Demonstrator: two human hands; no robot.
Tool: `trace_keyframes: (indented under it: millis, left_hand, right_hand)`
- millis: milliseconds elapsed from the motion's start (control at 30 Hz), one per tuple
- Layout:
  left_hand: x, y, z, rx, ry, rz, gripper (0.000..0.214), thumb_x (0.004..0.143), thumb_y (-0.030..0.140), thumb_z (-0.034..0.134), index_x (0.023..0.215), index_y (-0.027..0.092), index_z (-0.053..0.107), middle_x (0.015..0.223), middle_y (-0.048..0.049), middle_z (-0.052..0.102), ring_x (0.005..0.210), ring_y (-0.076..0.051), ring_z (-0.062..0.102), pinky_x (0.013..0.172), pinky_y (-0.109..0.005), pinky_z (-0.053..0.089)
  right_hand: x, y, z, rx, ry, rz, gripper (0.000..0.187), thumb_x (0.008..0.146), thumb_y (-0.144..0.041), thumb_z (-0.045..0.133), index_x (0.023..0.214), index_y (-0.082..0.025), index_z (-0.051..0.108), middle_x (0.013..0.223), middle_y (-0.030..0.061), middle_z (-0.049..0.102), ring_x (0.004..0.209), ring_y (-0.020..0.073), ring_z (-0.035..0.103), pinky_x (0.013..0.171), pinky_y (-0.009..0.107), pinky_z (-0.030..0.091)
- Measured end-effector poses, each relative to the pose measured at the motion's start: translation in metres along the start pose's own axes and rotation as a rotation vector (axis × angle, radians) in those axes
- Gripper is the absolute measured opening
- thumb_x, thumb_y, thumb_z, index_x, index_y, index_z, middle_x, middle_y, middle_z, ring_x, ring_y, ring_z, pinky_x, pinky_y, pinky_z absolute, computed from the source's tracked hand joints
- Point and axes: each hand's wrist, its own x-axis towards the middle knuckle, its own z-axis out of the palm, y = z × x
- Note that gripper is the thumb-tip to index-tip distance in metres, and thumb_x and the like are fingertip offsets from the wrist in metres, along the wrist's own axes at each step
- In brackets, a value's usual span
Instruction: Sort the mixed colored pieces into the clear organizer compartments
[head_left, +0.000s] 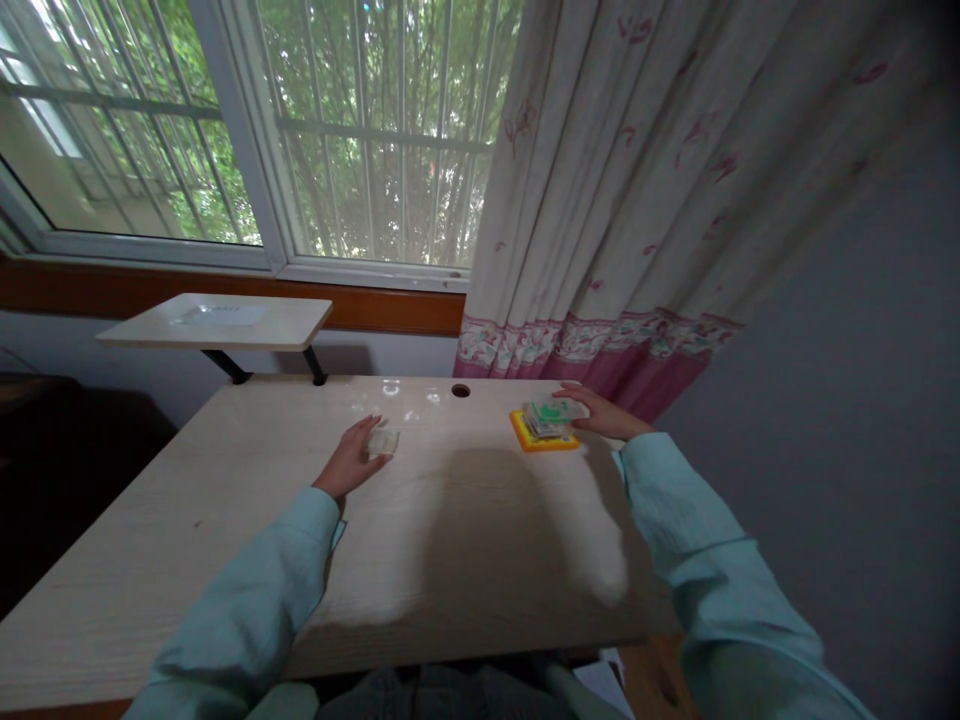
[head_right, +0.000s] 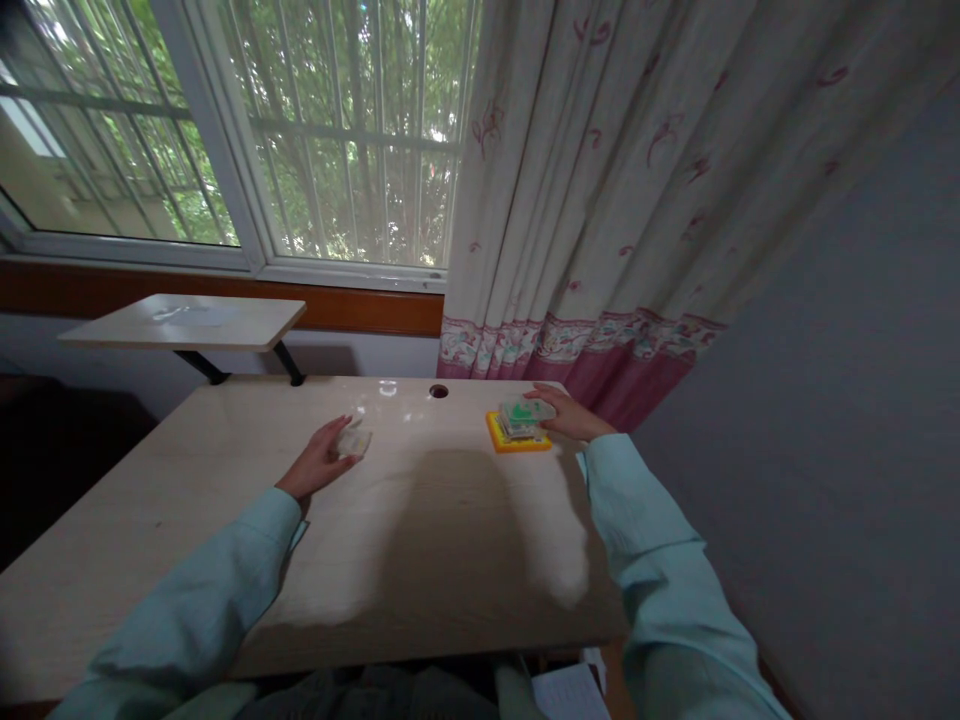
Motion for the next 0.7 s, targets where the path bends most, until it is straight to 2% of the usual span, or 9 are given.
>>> trace_keyframes:
  millis: [100,200,300,400,533,633,700]
  left_hand:
    - [0.0,0.0,-0.002,-0.016,-0.004,0.003,0.068,0.082,0.04,0.062,0.142,0.019,0.037,0.138,-0.0136,0.049,0.126,-0.029,0.047,0.106,-0.048,0.039]
    - [0.002,0.006,-0.003,-0.024,0.005,0.009,0.068,0.08,0.039,0.066,0.14,0.019,0.04,0.132,-0.0129,0.053,0.12,-0.028,0.051,0.103,-0.048,0.041]
    - [0.004,0.02,-0.004,-0.083,0.004,-0.008,0.07,0.076,0.041,0.07,0.138,0.02,0.043,0.126,-0.0117,0.057,0.114,-0.027,0.055,0.101,-0.046,0.044]
    - [0.004,0.037,-0.005,-0.17,0.014,-0.024,0.069,0.076,0.04,0.07,0.138,0.022,0.044,0.125,-0.0104,0.058,0.112,-0.025,0.056,0.099,-0.043,0.046]
    - [0.002,0.051,-0.003,-0.274,0.03,-0.06,0.067,0.078,0.037,0.069,0.139,0.023,0.043,0.127,-0.0098,0.057,0.112,-0.023,0.057,0.098,-0.041,0.047]
    - [0.002,0.056,-0.002,-0.38,0.013,-0.076,0.073,0.081,0.038,0.066,0.144,0.025,0.033,0.13,-0.0099,0.055,0.11,-0.022,0.058,0.097,-0.04,0.049]
    - [0.002,0.058,-0.002,-0.422,0.005,-0.052,0.072,0.085,0.038,0.062,0.147,0.027,0.026,0.138,-0.0105,0.048,0.112,-0.02,0.057,0.099,-0.04,0.048]
  right_hand:
    - [0.007,-0.044,0.006,-0.133,0.044,-0.077,0.07,0.069,-0.032,0.07,0.134,-0.021,0.05,0.149,0.0129,0.037,0.138,0.031,0.033,0.111,0.052,0.03]
    - [0.022,-0.113,0.035,-0.137,0.026,-0.286,0.057,0.078,-0.036,0.066,0.133,-0.026,0.052,0.145,0.0113,0.043,0.137,0.0315,0.034,0.111,0.058,0.024]
    - [0.039,-0.182,0.078,0.079,-0.079,-0.516,0.042,0.087,-0.037,0.06,0.126,-0.022,0.056,0.136,0.0125,0.052,0.126,0.0293,0.047,0.106,0.055,0.035]
    - [0.053,-0.227,0.112,0.127,-0.104,-0.562,0.036,0.092,-0.037,0.056,0.122,-0.017,0.054,0.126,0.0094,0.055,0.109,0.0227,0.057,0.092,0.045,0.05]
    - [0.06,-0.249,0.127,0.162,-0.107,-0.569,0.034,0.092,-0.036,0.056,0.12,-0.016,0.055,0.12,0.0082,0.057,0.102,0.0211,0.06,0.086,0.041,0.053]
    - [0.058,-0.246,0.121,0.173,-0.089,-0.542,0.035,0.092,-0.036,0.057,0.12,-0.016,0.055,0.12,0.0082,0.057,0.102,0.0211,0.06,0.086,0.042,0.053]
    - [0.054,-0.235,0.113,0.176,-0.067,-0.511,0.034,0.092,-0.036,0.056,0.121,-0.017,0.055,0.123,0.0088,0.057,0.104,0.0211,0.059,0.088,0.042,0.052]
